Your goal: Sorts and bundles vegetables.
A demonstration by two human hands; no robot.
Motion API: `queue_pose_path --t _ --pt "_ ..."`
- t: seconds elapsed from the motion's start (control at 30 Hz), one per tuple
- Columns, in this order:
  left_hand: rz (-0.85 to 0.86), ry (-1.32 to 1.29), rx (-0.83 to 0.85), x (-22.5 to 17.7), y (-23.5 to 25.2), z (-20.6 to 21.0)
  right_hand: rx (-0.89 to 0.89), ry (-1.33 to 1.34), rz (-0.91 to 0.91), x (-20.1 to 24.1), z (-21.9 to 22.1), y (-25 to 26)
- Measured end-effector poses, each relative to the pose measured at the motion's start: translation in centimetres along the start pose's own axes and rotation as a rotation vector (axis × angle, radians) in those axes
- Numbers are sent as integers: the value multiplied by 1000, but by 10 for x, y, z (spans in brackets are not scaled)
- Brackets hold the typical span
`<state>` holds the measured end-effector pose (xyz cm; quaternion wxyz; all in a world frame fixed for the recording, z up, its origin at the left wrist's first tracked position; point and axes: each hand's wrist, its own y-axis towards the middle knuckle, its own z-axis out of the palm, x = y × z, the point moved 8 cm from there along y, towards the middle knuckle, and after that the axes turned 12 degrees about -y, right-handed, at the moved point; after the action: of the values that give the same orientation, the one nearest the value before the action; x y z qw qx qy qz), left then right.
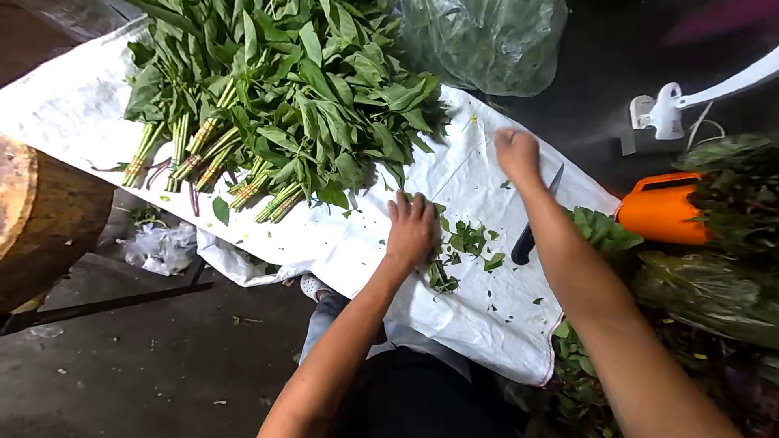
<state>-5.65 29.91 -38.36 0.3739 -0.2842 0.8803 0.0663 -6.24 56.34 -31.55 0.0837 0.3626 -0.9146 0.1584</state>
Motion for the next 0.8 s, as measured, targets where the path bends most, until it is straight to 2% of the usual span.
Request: queue_pose_path --t 0.1,0.2,0.27,0.4,0.53,0.63,0.7,0.8 --pt "139 -98 187 -38 -33 26 -181 99 108 -19 1 80" --pt "187 -190 157 -63 -78 19 -169 -4 212 -23 13 109" --pt "147 -230 95 -56 -104 9 -159 -42 207 -19 8 110" --pt "58 -287 19 -18 -136 -10 -173 33 180 -29 -20 95" --pt "35 -310 18 -10 -135 -17 -218 120 150 -45 -57 52" --pt "0 -259 33 -17 -115 -12 -248 180 111 -52 -80 -5" --pt "-22 -172 13 -18 -103 -1 -93 169 67 -48 -66 -62" --pt "-7 -70 87 -28 -95 24 164 36 -23 -53 1 -120"
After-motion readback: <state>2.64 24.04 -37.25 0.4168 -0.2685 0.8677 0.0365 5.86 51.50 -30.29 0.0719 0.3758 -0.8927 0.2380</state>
